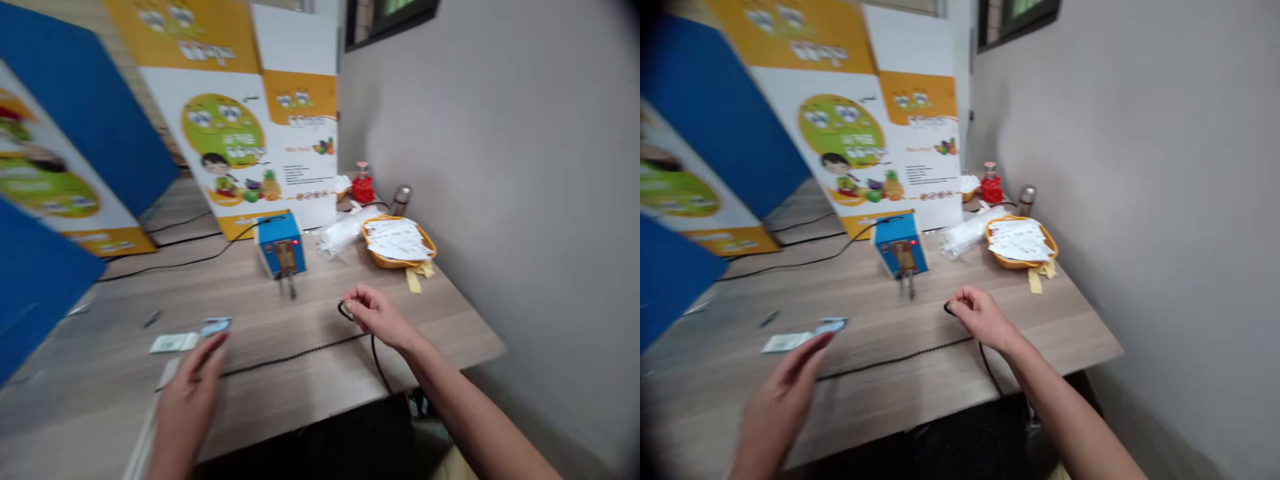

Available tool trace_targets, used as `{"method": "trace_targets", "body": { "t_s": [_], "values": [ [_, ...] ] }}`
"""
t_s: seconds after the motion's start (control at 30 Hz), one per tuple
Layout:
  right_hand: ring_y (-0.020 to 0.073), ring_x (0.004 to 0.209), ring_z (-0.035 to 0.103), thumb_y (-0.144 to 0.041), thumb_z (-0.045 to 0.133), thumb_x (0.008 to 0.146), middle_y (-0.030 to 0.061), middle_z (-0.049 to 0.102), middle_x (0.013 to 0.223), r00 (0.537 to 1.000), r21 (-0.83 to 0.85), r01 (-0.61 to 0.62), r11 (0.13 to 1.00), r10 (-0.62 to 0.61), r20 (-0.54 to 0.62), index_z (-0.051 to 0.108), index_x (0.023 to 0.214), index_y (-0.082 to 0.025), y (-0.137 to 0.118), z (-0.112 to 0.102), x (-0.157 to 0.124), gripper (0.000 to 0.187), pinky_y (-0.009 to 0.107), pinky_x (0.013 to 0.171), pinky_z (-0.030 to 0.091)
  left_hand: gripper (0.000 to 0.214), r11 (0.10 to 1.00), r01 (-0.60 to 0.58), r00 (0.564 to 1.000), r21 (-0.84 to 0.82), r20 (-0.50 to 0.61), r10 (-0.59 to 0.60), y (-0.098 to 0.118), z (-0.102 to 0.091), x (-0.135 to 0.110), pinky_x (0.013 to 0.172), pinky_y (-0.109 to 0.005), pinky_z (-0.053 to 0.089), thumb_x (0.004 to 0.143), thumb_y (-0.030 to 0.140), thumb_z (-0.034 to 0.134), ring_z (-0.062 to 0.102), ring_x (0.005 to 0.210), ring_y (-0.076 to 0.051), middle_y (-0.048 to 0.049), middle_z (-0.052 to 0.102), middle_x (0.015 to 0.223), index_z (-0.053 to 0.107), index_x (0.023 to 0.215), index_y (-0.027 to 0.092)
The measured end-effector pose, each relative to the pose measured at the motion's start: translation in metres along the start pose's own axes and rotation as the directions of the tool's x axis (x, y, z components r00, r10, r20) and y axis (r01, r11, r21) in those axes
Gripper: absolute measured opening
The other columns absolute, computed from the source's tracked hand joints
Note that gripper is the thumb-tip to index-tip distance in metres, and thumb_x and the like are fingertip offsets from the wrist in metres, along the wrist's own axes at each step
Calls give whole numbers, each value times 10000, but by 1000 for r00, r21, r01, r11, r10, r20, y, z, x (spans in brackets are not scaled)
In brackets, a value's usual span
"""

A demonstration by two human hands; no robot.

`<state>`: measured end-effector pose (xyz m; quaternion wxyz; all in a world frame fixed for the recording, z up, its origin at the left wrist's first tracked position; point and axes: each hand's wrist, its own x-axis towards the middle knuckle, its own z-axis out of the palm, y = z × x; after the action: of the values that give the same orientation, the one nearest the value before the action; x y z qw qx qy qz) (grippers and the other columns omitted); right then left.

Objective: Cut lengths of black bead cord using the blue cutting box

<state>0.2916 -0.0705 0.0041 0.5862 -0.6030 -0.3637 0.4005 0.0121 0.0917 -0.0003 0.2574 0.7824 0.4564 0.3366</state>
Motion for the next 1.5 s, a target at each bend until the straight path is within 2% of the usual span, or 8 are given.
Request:
{"method": "trace_targets", "body": {
  "t_s": [0.1,0.23,0.37,0.53,0.83,1.27,1.4,1.5],
  "values": [
    [103,495,375,-480,638,869,-22,487,658,991,-42,83,996,-78,111,619,938,-222,-10,55,17,268,213,441,296,425,879,139,941,-456,338,27,19,21,2,1056,-395,446,863,476,581,562,1208,-252,-78,623,1267,595,1213,235],
    [144,581,468,-426,598,894,-4,545,683,979,-110,166,980,-151,138,627,913,-225,0,84,34,204,248,532,361,292,775,206,884,-598,452,115,35,56,18,937,-323,488,865,359,614,628,1049,-211,-83,674,1091,587,1105,195],
    [179,682,544,-369,568,881,14,619,767,974,-234,223,946,-207,92,614,870,-227,24,85,51,149,281,627,414,145,864,139,908,-485,410,83,19,71,25,713,-270,477,883,316,573,633,779,-175,-30,668,848,609,932,184],
    [164,688,546,-298,511,884,11,617,767,968,-385,235,893,-252,4,600,853,-189,56,84,72,144,262,652,399,66,965,-95,941,-242,295,167,-4,96,35,745,-279,445,899,217,572,626,815,-179,-16,675,871,631,922,195],
    [152,671,538,-266,504,859,-1,600,743,957,-447,197,873,-271,-106,571,818,-176,91,84,115,119,246,649,376,71,977,-214,946,-16,244,211,-22,135,63,781,-314,448,910,148,569,630,845,-216,-47,672,890,633,920,177],
    [164,672,530,-223,449,868,2,568,715,941,-508,159,847,-285,-181,550,808,-180,104,85,143,126,252,651,378,115,976,-184,970,113,184,161,-31,151,86,762,-314,448,925,157,525,619,823,-229,-81,670,902,640,931,152],
    [170,731,550,-282,515,879,32,596,791,949,-655,88,750,-263,-174,599,770,-176,102,62,131,174,250,673,377,106,992,-120,959,-30,254,124,-16,127,77,778,-299,443,906,175,560,614,835,-208,-60,673,896,665,901,167],
    [163,678,552,-388,555,924,18,603,753,959,-746,40,665,-236,-159,646,832,-191,91,52,108,235,247,630,352,106,941,-3,880,-338,445,163,14,91,45,724,-241,442,895,180,570,603,769,-153,-16,668,838,670,928,187]
  ]
}}
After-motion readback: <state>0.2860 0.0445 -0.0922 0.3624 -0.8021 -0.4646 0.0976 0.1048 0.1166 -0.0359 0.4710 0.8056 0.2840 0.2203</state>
